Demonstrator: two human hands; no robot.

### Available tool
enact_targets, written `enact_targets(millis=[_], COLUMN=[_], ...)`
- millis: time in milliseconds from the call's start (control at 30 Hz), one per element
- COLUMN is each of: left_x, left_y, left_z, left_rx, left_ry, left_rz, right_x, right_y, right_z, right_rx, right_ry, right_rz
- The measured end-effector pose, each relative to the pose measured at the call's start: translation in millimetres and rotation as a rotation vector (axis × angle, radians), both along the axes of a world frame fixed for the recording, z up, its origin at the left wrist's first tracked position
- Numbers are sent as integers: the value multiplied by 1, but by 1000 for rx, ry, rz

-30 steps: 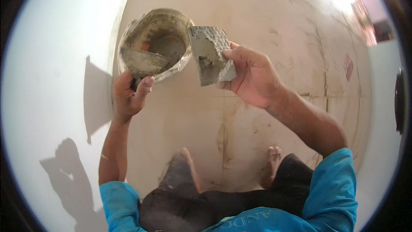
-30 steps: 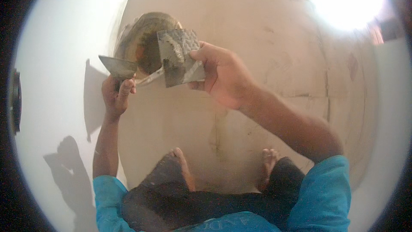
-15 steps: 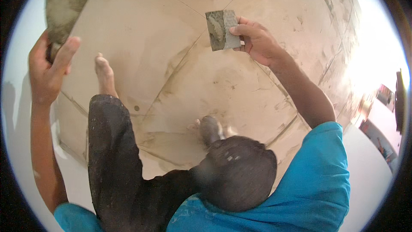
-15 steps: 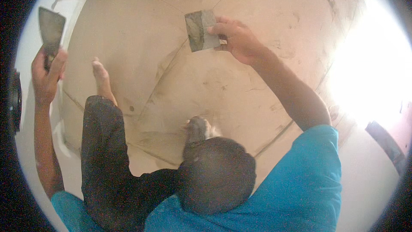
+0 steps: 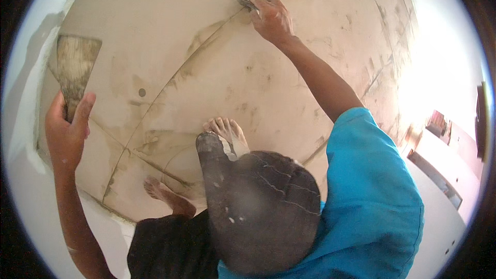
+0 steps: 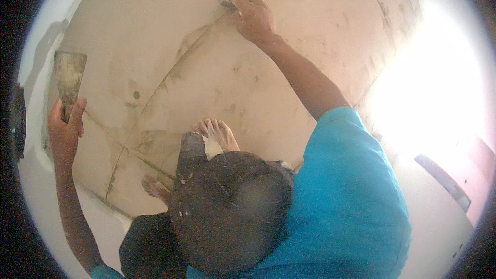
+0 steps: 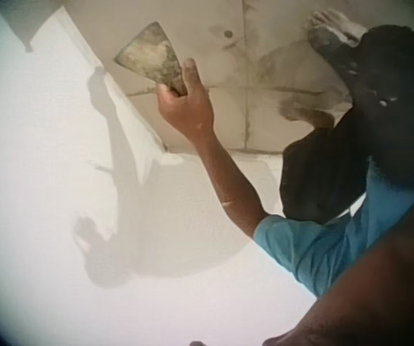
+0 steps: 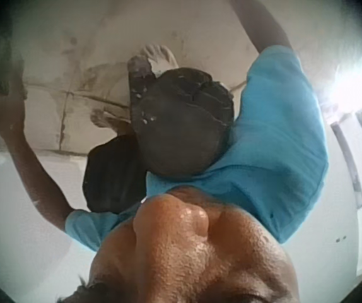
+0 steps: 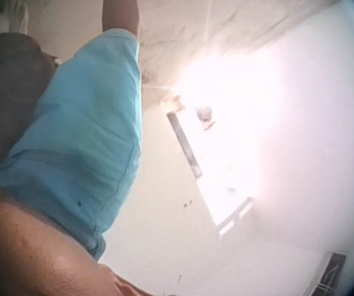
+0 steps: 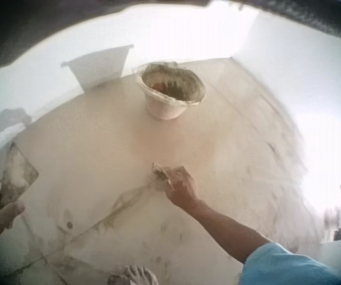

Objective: The person is applying a grout-like substance to the seams of a tiled floor using a small trowel and a larger flat tool. They scoop the substance from a bucket and spread it into the gaps between the tiles.

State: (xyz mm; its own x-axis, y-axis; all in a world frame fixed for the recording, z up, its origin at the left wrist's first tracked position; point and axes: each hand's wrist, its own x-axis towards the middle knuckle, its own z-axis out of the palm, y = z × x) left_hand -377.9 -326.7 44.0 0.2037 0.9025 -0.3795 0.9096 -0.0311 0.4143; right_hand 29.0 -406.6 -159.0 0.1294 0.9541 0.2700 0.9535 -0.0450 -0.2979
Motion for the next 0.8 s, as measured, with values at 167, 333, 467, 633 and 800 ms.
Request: enact_targets(millis=[167, 333, 467, 633, 800], left_x=[-64, -130, -169, -182, -190], left_y=[-18, -32, -46, -51, -59], left_z=[-31, -69, -97, -98, -94], left_rx=[-58, -184, -322, -374, -357], left_ry=[-84, -197, -149, -170, -141], left_rz=[48, 92, 111, 164, 134], right_x=[-51, -62, -26, -84, -36], right_y=[-18, -6, 9, 3, -5], right_z=[-32, 11, -17, -13, -13], right_rx=[7, -227, -8, -154, 36], right_ry=[-222, 14, -76, 0, -7], right_rz=[91, -236, -391, -15, 292])
